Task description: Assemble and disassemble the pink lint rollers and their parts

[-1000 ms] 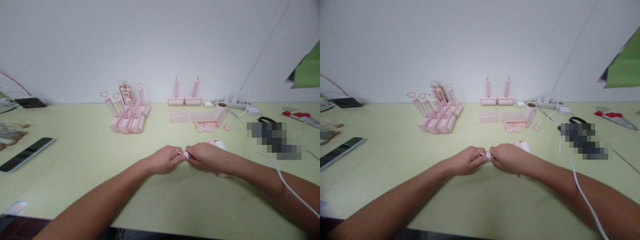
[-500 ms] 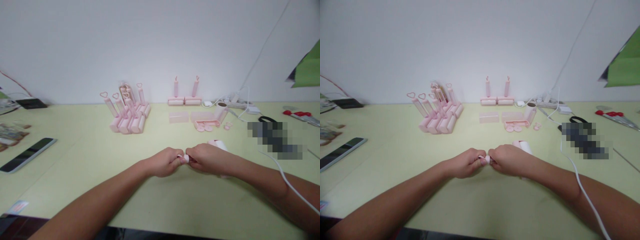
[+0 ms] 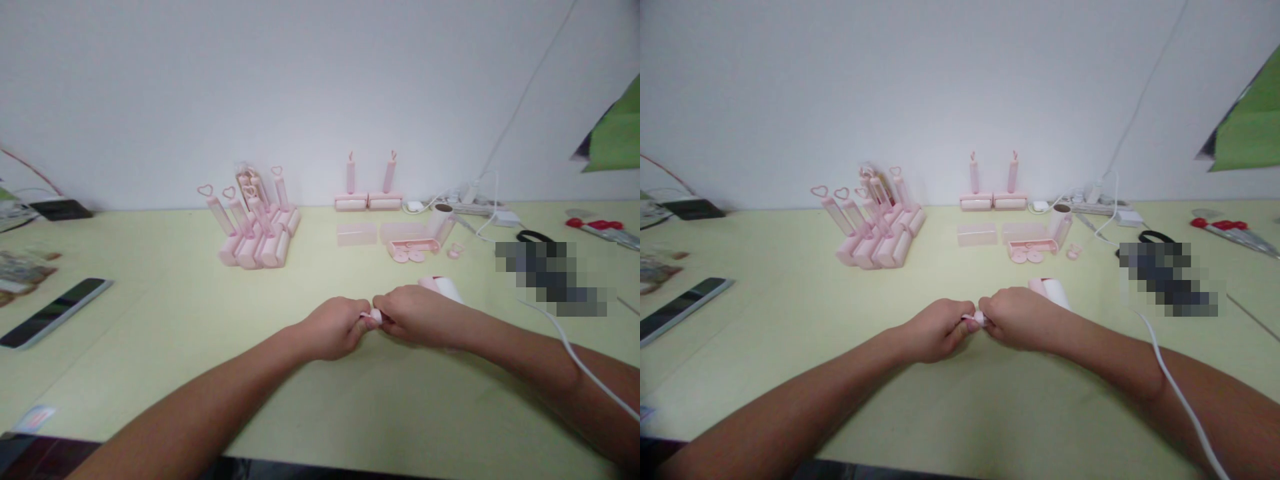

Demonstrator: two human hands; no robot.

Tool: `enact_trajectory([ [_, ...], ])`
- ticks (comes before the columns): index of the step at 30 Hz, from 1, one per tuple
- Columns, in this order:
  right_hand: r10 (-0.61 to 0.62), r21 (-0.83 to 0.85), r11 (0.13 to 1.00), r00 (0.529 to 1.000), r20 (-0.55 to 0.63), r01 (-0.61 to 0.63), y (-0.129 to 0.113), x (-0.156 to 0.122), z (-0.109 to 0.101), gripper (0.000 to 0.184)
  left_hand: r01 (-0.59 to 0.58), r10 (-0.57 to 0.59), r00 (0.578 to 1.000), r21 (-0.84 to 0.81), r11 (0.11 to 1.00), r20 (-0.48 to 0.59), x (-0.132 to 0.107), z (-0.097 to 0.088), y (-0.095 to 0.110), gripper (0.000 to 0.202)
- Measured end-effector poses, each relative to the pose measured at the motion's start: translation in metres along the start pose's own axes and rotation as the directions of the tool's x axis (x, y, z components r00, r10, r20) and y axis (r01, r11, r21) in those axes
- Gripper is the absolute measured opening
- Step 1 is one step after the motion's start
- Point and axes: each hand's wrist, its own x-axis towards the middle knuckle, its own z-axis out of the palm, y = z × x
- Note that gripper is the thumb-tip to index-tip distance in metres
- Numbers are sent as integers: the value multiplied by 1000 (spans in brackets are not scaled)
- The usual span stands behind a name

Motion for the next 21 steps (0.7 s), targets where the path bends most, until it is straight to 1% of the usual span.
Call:
enact_trajectory([
  [2, -15, 50, 999, 1000, 8, 15, 3, 0, -3, 15, 14, -15, 1000, 92, 996, 2, 1, -5, 3, 28],
  [4, -26, 142, 990, 999, 26, 22, 6, -2, -6, 17, -4, 3, 1000, 158, 987, 6, 2, -10, 5, 26],
  [7, -40, 304, 953, 995, 87, 12, 8, -4, -10, 16, -70, 69, 998, 229, 971, 9, 2, -14, 4, 26],
  [9, -72, 399, 917, 989, 126, 16, 8, -4, -11, 15, -113, 116, 993, 278, 954, 7, 1, -15, 1, 26],
  [11, -107, 462, 887, 982, 156, 23, 8, -5, -11, 17, -149, 156, 988, 324, 934, 4, 0, -14, -1, 26],
  [13, -122, 492, 871, 977, 176, 20, 8, -4, -12, 22, -171, 183, 983, 356, 919, 1, -1, -13, -3, 26],
  [15, -124, 510, 860, 974, 192, 8, 8, -4, -14, 26, -179, 194, 981, 354, 918, -8, -1, -13, -6, 27],
  [17, -112, 526, 850, 974, 196, -8, 8, -4, -16, 27, -174, 191, 981, 304, 937, -25, -1, -13, -9, 27],
  [21, -10, 515, 855, 991, 131, -59, 8, -3, -19, 22, -136, 145, 989, 162, 977, -41, -1, -15, -18, 30],
])
